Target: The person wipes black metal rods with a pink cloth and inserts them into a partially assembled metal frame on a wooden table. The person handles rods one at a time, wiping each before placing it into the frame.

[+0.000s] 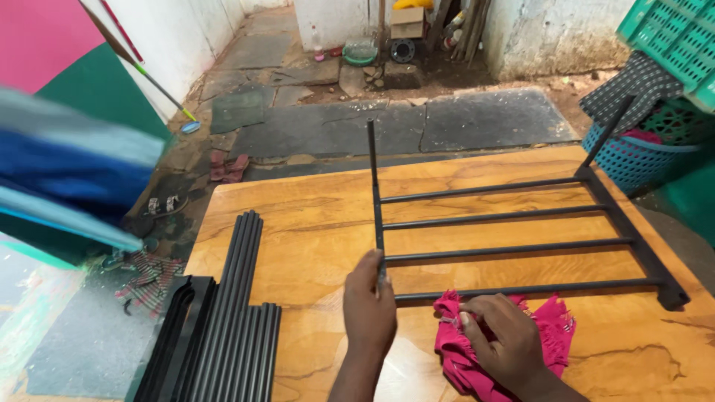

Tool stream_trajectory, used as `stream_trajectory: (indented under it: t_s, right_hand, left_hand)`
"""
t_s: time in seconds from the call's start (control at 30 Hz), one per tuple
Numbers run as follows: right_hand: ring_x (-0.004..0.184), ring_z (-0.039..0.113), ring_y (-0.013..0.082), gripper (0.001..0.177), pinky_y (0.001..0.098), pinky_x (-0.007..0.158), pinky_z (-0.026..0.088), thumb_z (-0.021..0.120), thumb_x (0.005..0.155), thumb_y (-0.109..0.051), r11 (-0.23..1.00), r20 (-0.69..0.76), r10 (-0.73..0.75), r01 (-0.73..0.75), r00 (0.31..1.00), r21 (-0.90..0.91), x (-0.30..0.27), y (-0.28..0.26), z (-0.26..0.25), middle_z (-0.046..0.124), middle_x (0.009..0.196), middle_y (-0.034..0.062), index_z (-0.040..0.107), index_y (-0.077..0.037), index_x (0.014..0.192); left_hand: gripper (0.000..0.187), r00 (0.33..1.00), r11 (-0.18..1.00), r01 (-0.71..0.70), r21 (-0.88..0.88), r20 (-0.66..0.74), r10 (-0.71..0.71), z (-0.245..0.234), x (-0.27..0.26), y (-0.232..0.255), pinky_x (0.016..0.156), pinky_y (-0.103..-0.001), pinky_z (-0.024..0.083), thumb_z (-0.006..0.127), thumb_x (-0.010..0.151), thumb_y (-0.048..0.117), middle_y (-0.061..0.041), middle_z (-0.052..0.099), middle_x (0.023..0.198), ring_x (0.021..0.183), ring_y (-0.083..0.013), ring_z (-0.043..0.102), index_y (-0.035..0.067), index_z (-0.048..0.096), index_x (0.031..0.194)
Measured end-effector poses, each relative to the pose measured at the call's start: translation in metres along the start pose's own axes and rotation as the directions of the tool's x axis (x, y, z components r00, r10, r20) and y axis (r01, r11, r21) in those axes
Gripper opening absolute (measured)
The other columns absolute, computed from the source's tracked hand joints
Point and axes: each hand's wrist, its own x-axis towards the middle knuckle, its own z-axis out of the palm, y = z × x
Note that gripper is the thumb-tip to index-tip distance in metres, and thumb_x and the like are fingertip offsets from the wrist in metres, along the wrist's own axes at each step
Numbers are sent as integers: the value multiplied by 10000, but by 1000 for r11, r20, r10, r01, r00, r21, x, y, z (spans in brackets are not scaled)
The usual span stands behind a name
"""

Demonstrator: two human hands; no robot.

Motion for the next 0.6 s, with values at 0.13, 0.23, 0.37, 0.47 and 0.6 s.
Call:
stream_trajectory:
  t_s: [0.13, 0.23, 0.37, 0.47, 0.6]
  right_hand:
    - [764, 712, 241, 115, 359, 674, 565, 743, 832, -129, 981, 51, -190, 188, 980, 47, 7, -19, 8, 739, 884, 65, 703, -83, 929]
    - [811, 716, 272, 203, 369, 713, 571, 770, 828, -171, 978, 113, -211, 209, 971, 26, 29, -24, 18, 738, 915, 95, 713, -67, 993]
    - [986, 697, 336, 428, 414, 846, 539, 798, 860, -198, 993, 116, 108, -101, 987, -62, 94, -4, 67, 722, 1071, 176, 665, 11, 1209]
    - [926, 724, 237, 565, 369, 828, 573, 761, 852, -210, 868, 211, 482, -495, 851, 15, 152, 30, 117, 706, 1143, 118, 576, -51, 1362]
    - [939, 727, 232, 520, 363, 854, 567, 793, 850, -218, 865, 137, 498, -502, 857, 0, 205, 61, 180, 738, 1101, 124, 637, -34, 1311]
  left_hand:
    - [218, 994, 997, 67, 39, 78, -70, -5, 9, 2, 876, -350, 542, 629, 912, 70, -108, 643, 1337, 1120, -257, 646, 51, 738, 1100]
    - [214, 977, 984, 178, 19, 115, -178, -11, 14, 10, 837, -322, 547, 638, 865, 65, -74, 657, 1292, 1039, -231, 675, 56, 746, 1051]
    - [227, 957, 963, 267, -31, 122, -262, -13, 22, 12, 802, -316, 575, 658, 782, 56, -56, 682, 1238, 905, -241, 720, 48, 753, 988]
    - [221, 987, 987, 155, -46, 53, -153, -11, 22, 10, 802, -326, 589, 674, 753, 51, -98, 699, 1180, 957, -238, 722, 30, 764, 954]
    - [227, 989, 989, 138, -46, 57, -136, -14, 22, 9, 841, -335, 582, 676, 752, 48, -111, 695, 1186, 998, -252, 716, 18, 758, 962]
